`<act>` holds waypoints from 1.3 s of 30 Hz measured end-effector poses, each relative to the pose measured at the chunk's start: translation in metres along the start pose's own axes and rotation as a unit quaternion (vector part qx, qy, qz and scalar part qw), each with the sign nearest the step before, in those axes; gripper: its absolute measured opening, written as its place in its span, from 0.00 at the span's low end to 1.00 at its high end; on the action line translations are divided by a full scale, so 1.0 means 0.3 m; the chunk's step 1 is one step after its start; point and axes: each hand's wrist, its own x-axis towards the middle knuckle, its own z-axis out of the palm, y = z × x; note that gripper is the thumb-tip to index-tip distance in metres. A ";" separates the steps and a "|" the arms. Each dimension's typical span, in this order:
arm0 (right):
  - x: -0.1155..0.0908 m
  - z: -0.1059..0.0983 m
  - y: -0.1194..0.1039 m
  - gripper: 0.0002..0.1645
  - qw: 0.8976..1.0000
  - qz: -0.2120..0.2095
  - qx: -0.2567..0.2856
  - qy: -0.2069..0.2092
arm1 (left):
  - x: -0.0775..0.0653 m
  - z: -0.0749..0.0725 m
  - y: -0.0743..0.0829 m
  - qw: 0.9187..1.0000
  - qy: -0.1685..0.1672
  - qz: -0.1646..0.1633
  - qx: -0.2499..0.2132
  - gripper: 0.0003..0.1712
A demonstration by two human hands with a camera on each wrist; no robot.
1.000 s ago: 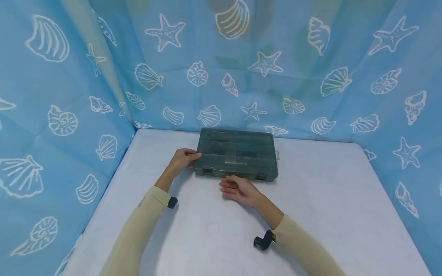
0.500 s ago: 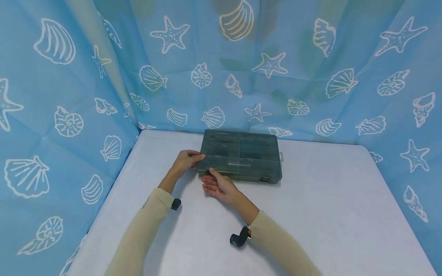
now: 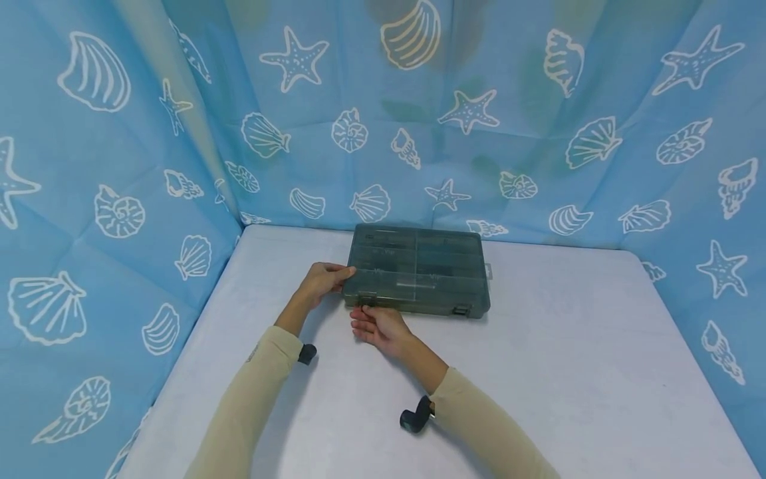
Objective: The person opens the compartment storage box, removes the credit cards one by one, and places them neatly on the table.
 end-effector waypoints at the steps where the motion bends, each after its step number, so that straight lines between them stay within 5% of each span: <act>1: -0.001 0.003 -0.001 0.18 1.000 -0.001 0.003 0.007 | -0.001 0.001 0.002 1.000 0.000 -0.002 -0.003 0.27; 9: -0.046 0.016 -0.023 0.16 1.000 0.024 0.001 0.010 | -0.003 0.002 0.000 1.000 -0.001 -0.006 -0.007 0.27; 12: -0.126 0.003 -0.082 0.20 0.996 0.011 -0.081 -0.026 | -0.004 0.007 -0.006 1.000 0.004 -0.007 -0.001 0.26; 14: -0.187 -0.026 -0.146 0.22 0.982 -0.045 -0.180 -0.042 | -0.007 0.011 -0.009 1.000 0.007 -0.005 0.001 0.26; 16: -0.244 -0.080 -0.218 0.21 0.948 -0.130 -0.290 -0.029 | -0.010 0.015 -0.010 1.000 0.014 -0.001 0.002 0.26; 17: -0.270 -0.115 -0.252 0.20 0.921 -0.177 -0.347 -0.008 | -0.013 0.017 -0.009 1.000 0.019 0.001 0.004 0.26; 19: -0.311 -0.195 -0.312 0.19 0.853 -0.264 -0.446 0.061 | -0.018 0.020 -0.008 1.000 0.027 0.010 0.002 0.26; 22: -0.354 -0.318 -0.375 0.20 0.764 -0.322 -0.533 0.171 | -0.029 0.025 -0.004 0.998 0.050 0.029 0.011 0.25; 24: -0.363 -0.386 -0.396 0.23 0.738 -0.312 -0.556 0.219 | -0.037 0.028 -0.002 0.996 0.069 0.050 0.020 0.24; 27: -0.359 -0.450 -0.404 0.27 0.747 -0.277 -0.556 0.236 | -0.049 0.034 0.006 0.991 0.100 0.083 0.039 0.21; 34: -0.359 -0.475 -0.375 0.29 0.807 -0.242 -0.485 0.232 | -0.071 0.057 -0.001 0.979 0.145 0.124 0.068 0.19; 39: -0.401 -0.472 -0.353 0.29 0.827 -0.230 -0.456 0.236 | -0.105 0.070 -0.014 0.972 0.161 0.144 0.095 0.18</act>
